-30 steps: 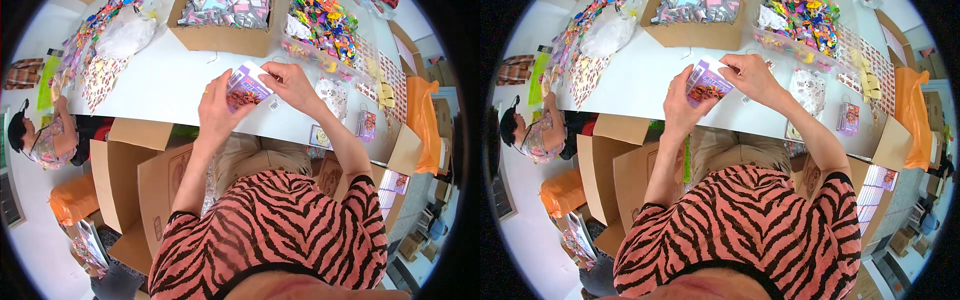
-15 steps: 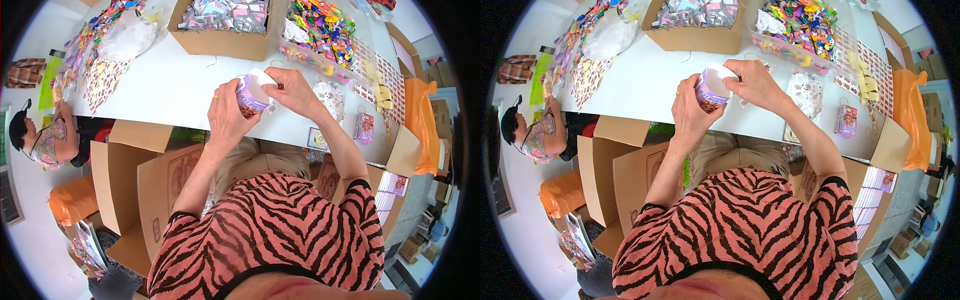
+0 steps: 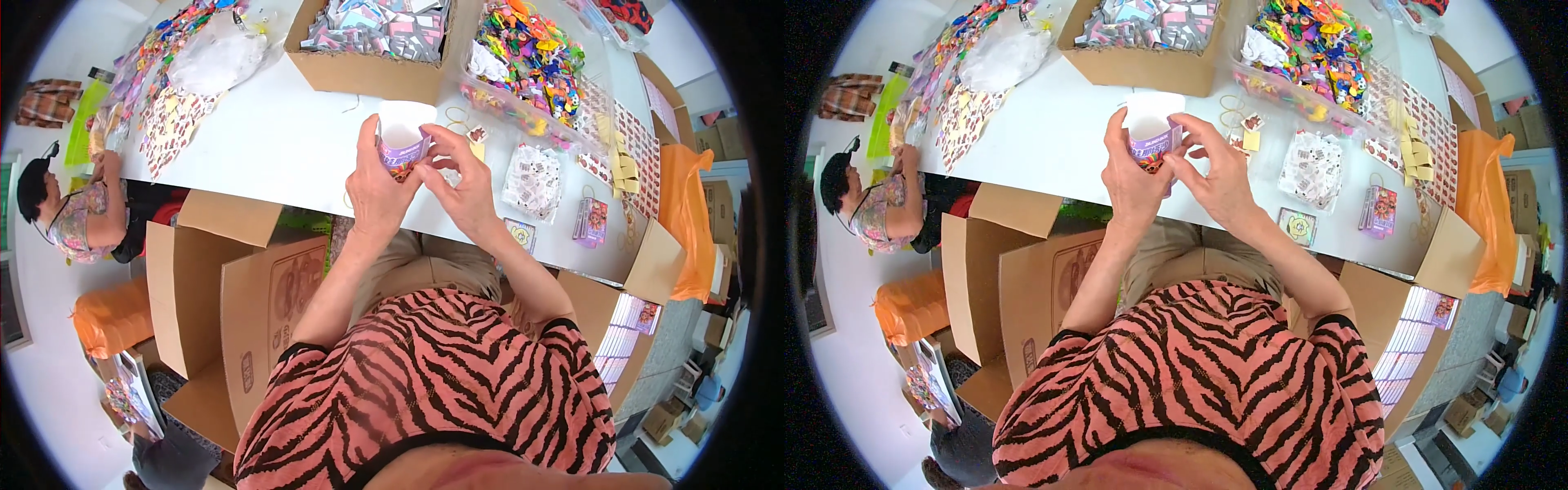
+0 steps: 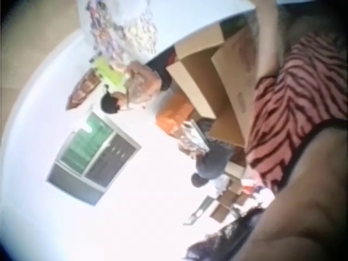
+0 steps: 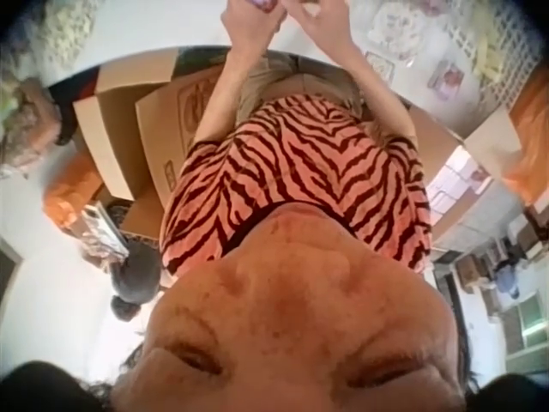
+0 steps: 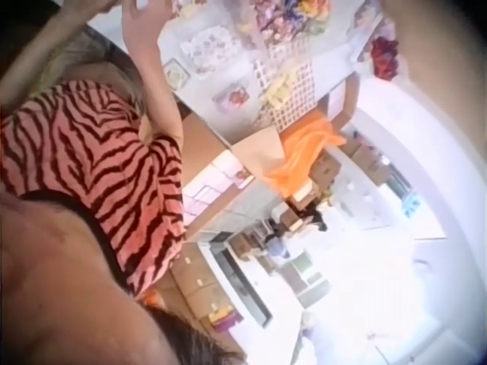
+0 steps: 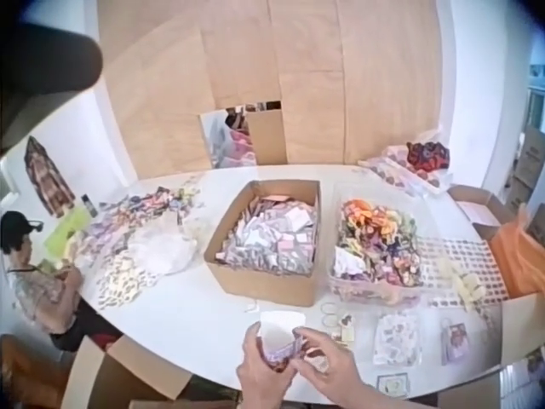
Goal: Packaging toy components, stickers, and product boxes into larger containers at a factory workbench.
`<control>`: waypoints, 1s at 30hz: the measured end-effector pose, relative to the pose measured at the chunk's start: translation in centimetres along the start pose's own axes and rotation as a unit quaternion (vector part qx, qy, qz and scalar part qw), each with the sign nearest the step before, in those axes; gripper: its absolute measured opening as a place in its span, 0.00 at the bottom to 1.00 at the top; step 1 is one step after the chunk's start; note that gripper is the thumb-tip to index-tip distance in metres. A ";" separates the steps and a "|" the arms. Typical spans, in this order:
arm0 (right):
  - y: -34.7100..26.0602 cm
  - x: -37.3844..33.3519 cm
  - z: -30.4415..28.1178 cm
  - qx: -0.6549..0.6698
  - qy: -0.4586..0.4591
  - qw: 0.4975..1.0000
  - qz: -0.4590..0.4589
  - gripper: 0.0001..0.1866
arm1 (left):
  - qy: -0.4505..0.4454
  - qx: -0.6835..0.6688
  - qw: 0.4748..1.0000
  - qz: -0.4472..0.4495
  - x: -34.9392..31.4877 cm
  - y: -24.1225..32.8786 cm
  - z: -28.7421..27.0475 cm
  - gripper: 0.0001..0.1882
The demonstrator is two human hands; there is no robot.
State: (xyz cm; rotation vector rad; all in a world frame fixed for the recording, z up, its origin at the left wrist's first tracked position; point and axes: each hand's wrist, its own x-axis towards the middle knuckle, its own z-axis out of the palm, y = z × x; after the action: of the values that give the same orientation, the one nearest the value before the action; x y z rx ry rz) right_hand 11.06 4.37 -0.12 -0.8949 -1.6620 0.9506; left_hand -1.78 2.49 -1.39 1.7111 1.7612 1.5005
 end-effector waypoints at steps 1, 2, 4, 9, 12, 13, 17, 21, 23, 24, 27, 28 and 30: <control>0.0 0.1 0.2 -0.001 0.001 1.000 0.000 0.22 | -0.001 -0.001 1.000 0.001 0.0 0.2 0.1 0.42; 0.0 0.2 0.5 0.005 0.015 1.000 -0.002 0.22 | 0.006 0.017 0.999 0.031 0.1 0.3 0.1 0.42; 0.0 0.5 0.5 0.010 0.029 1.000 -0.005 0.22 | 0.012 0.035 0.997 0.061 0.2 0.2 0.1 0.41; 0.3 1.5 -1.8 0.050 -0.074 0.996 0.007 0.18 | -0.054 -0.021 0.995 0.085 -0.3 -0.9 -0.4 0.34; -0.1 2.1 -3.6 0.004 -0.124 0.992 0.022 0.14 | -0.071 -0.112 0.987 0.088 -0.4 -1.1 -0.8 0.27; -0.4 2.4 -4.2 0.002 -0.124 0.992 0.023 0.14 | -0.071 -0.114 0.987 0.088 -0.3 -1.1 -1.0 0.27; -1.4 3.0 -5.6 -0.018 -0.189 0.982 0.021 0.11 | -0.124 -0.164 0.977 0.058 0.2 -0.6 -2.2 0.17; -1.9 3.3 -5.8 -0.033 -0.212 0.977 0.014 0.08 | -0.138 -0.175 0.974 0.031 0.4 0.1 -2.7 0.12; -1.8 3.3 -5.9 -0.057 -0.216 0.975 0.016 0.08 | -0.141 -0.164 0.976 0.032 0.4 0.1 -2.7 0.11; -1.7 3.3 -5.9 -0.083 -0.219 0.972 0.018 0.07 | -0.145 -0.155 0.977 0.034 0.4 0.0 -2.7 0.10; -1.5 3.5 -6.3 -0.098 -0.232 0.968 0.020 0.06 | -0.168 -0.141 0.975 0.034 0.9 -0.2 -2.7 0.09; -1.4 3.5 -6.1 -0.096 -0.230 0.968 0.024 0.06 | -0.173 -0.141 0.974 0.033 1.0 -0.2 -2.8 0.09; -1.3 3.4 -6.0 -0.066 -0.233 0.970 0.025 0.06 | -0.181 -0.142 0.973 0.011 1.1 -0.2 -2.8 0.09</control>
State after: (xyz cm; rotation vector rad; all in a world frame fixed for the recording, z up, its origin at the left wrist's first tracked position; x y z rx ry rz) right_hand 15.86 7.91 3.60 -0.8466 -2.1286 1.1584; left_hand -4.37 2.10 0.15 1.7259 1.2806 1.2756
